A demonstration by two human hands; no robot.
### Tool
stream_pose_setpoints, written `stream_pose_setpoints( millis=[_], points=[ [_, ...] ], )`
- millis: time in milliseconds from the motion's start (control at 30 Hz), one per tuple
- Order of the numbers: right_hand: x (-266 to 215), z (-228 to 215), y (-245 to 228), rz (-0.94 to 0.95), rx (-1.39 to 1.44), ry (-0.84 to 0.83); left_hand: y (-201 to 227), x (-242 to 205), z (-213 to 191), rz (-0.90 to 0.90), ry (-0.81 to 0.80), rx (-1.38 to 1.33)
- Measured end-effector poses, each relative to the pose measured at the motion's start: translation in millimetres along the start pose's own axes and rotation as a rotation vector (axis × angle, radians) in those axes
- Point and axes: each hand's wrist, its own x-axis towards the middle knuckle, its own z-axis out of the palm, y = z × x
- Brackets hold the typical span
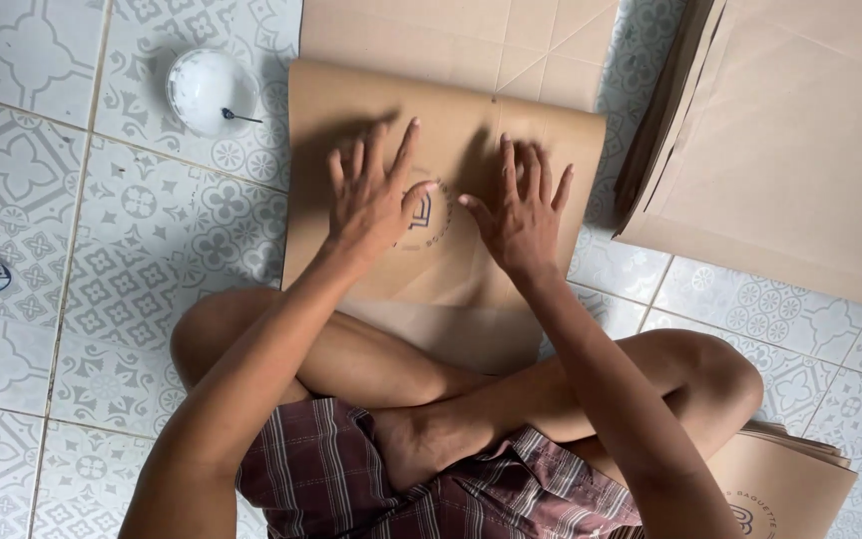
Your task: Applying glue to the edges of paper bags and folding them to complete the assembly process.
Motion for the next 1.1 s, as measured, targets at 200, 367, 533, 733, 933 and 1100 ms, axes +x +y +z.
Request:
stream_pose_setpoints(
  millis=[200,367,533,733,933,1100],
  points=[
    [-4.1,15.1,6.3,-0.08,-0.027,0.089,-1.2,-16.6,16.8,0.058,0.042,0.057],
    [-1.5,18.1,5.1,-0.001,0.062,0.001,-4.6,-15.8,23.8,0.063,0.159,0.037],
    [-4.3,14.0,-4.0,0.047,0.058,-0.054,-0.9,-20.6,22.2,0.04,0.066,0.024],
    [-29.0,25.5,-17.3,0.075,0.008,-0.237,13.3,-39.3,14.5,-0.029,-0.155,-0.002],
    [11.4,34.9,-7.9,0.082,-0.029,-0.184,-0.8,2.2,25.9,0.004,-0.089,-0.007],
    [54.4,52.2,18.8,-0.014,-0.036,0.013,-13.9,54.0,29.2,-0.069,-0.248,-0.033]
  ],
)
